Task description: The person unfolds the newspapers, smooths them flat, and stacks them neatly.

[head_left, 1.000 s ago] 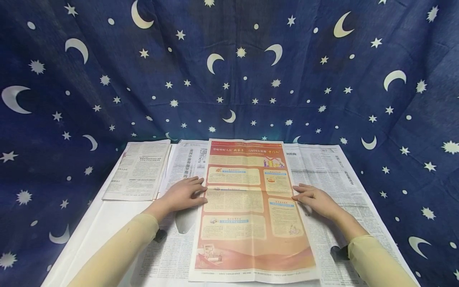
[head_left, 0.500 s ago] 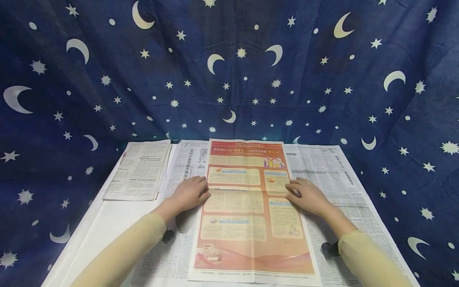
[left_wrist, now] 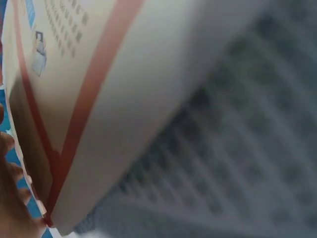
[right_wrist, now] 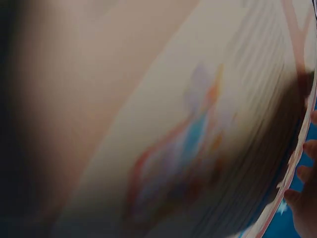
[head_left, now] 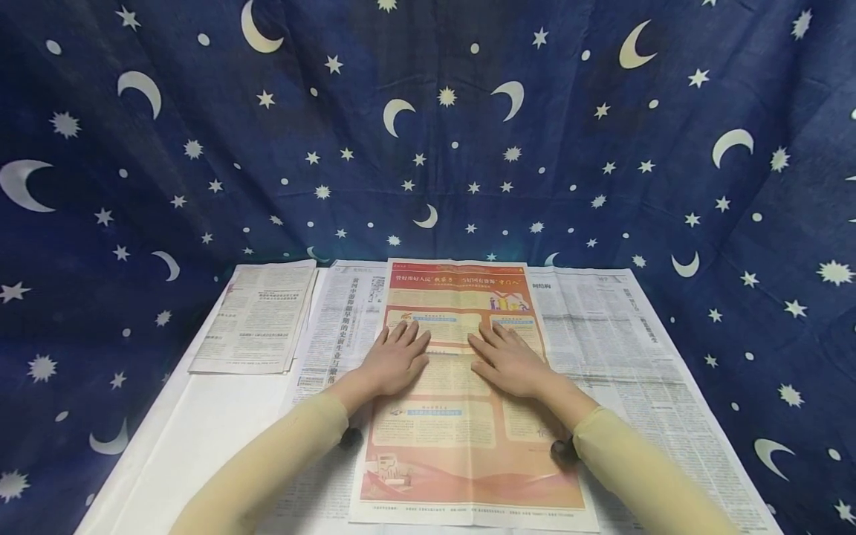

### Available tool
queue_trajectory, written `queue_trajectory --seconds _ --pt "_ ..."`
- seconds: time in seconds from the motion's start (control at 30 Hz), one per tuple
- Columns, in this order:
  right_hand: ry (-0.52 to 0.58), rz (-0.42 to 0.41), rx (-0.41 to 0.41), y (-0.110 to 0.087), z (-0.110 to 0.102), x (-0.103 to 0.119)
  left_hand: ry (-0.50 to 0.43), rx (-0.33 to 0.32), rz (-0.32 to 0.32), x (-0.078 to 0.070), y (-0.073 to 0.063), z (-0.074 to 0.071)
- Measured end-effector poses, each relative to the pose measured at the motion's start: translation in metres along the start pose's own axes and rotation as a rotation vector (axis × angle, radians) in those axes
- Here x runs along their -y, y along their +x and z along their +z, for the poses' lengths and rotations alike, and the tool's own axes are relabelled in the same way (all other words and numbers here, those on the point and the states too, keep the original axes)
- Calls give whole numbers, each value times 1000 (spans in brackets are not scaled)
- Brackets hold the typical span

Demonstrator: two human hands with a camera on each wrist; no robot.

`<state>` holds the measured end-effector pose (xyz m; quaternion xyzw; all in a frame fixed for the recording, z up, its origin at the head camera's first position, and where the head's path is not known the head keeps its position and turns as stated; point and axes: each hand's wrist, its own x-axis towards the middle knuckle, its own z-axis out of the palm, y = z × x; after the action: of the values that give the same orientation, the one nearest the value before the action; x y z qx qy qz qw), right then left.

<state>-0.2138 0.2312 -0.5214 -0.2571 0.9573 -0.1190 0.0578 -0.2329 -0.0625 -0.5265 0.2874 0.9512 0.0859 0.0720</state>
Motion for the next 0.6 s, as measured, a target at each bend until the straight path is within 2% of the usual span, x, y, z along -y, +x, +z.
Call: queue_trajectory --seconds 0.13,0.27,0.43,0.6 --pt "11 9 -1 11 3 17 25 33 -40 -2 7 6" --pt "0 60 17 17 8 24 54 76 -58 0 9 11" --pt "-12 118 52 17 18 14 68 93 -50 1 4 5" --pt "0 171 91 6 11 2 32 119 -73 13 -6 1"
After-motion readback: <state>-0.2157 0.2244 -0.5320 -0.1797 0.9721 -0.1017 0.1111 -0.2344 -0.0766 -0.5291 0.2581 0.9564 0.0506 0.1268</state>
